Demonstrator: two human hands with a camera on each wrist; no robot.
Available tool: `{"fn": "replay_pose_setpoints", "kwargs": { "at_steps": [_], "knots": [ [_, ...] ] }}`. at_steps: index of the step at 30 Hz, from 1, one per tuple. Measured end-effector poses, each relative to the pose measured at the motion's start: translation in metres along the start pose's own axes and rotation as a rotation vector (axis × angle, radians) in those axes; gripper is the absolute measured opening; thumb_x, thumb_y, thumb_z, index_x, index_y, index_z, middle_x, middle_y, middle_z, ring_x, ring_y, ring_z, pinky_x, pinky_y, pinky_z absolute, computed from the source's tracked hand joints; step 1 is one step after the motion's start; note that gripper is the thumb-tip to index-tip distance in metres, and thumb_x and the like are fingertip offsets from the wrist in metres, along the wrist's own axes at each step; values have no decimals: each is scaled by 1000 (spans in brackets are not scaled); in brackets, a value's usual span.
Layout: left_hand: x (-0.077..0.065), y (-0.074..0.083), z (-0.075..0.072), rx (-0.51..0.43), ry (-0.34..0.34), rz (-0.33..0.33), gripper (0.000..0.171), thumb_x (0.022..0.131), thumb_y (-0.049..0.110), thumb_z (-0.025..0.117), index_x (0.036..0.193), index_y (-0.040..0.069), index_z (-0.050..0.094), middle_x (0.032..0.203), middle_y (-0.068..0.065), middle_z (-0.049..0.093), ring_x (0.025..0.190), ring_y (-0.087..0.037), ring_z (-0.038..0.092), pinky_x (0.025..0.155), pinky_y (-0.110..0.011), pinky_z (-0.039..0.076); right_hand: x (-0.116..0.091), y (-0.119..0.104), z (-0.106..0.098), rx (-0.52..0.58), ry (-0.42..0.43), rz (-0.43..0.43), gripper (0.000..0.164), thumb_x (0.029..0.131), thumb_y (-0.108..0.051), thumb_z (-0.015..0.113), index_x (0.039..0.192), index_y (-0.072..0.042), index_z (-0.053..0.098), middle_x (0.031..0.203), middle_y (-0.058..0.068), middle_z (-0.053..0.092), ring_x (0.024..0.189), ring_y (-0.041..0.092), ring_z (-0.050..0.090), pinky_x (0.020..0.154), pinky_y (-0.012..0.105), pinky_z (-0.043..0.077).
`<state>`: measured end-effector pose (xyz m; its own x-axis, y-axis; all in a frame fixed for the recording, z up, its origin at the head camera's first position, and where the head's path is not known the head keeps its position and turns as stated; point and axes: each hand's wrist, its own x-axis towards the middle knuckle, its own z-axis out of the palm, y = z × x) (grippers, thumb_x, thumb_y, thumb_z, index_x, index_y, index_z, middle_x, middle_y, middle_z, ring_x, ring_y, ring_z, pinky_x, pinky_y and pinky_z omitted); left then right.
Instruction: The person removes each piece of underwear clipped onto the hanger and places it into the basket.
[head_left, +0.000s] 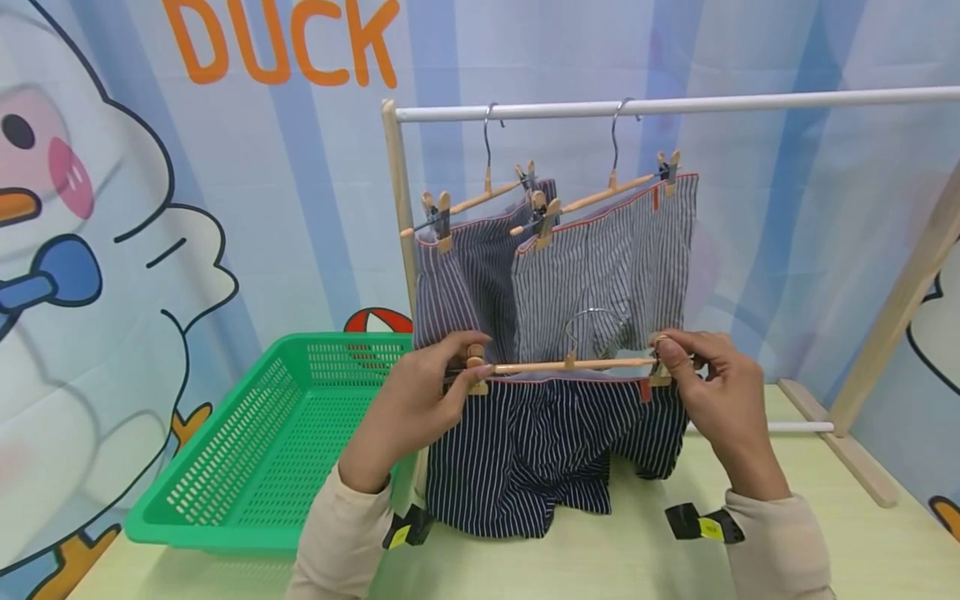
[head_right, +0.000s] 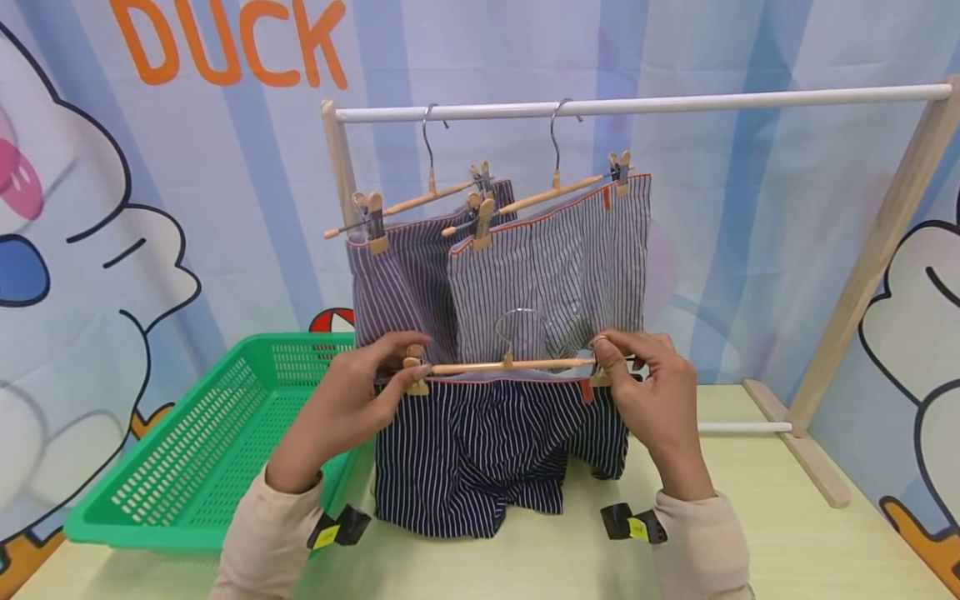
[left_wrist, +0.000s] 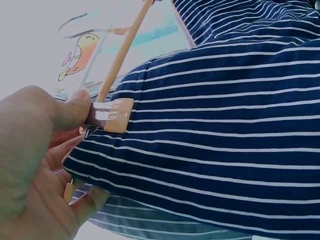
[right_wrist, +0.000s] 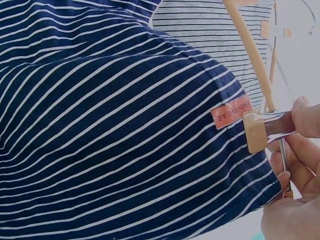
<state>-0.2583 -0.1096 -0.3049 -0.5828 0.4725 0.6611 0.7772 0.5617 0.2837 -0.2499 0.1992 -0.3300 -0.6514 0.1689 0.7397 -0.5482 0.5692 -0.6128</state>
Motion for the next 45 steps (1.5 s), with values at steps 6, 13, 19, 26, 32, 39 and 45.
{"fn": "replay_pose_setpoints", "kwargs": {
  "at_steps": [6,13,19,26,32,39,45],
  "knots": [
    [0,0,-1,1,-3,-2,35,93,20,60,124,4,55,90,0,68,62,-3,52,55,-27,48,0,1,0,-9,16,-7,17,90,-15,64,104,-11,73,88,-24,57,75,9,44,64,26,33],
    [1,0,0,6,0,-6,33,92,21,61,122,6,57,92,-2,69,66,-2,56,57,-27,50,0,2,0,46,11,11,18,91,-14,62,105,-9,72,89,-20,59,76,10,44,65,21,36],
    [1,1,-1,11,0,-7,32,93,22,60,122,8,58,95,-3,70,63,-3,55,55,-27,49,0,2,-1,78,20,21,18,90,-12,63,105,-7,72,87,-18,59,75,11,44,63,20,35],
    [2,1,0,-52,-2,1,31,93,19,59,121,5,57,92,-3,69,65,-2,55,56,-26,50,0,3,-2,73,10,33,20,92,-14,61,107,-5,71,88,-19,58,77,12,45,63,22,35],
    [2,0,1,-59,5,25,31,93,19,60,119,3,58,89,-3,69,63,-3,54,53,-26,48,0,5,-3,79,-2,52,22,93,-15,60,108,-4,70,88,-18,58,79,12,45,63,23,34],
    [3,1,3,-69,6,31,30,92,18,61,117,2,59,89,-4,69,65,-2,55,55,-25,50,1,4,-4,98,15,59,21,92,-14,60,106,-4,71,87,-17,59,79,13,47,62,24,35],
    [3,2,3,-97,7,2,28,93,18,60,116,3,60,89,-3,68,72,-2,59,61,-24,54,1,5,-3,107,33,47,20,91,-13,61,105,-3,72,87,-16,60,79,13,46,62,23,35]
  ]
}}
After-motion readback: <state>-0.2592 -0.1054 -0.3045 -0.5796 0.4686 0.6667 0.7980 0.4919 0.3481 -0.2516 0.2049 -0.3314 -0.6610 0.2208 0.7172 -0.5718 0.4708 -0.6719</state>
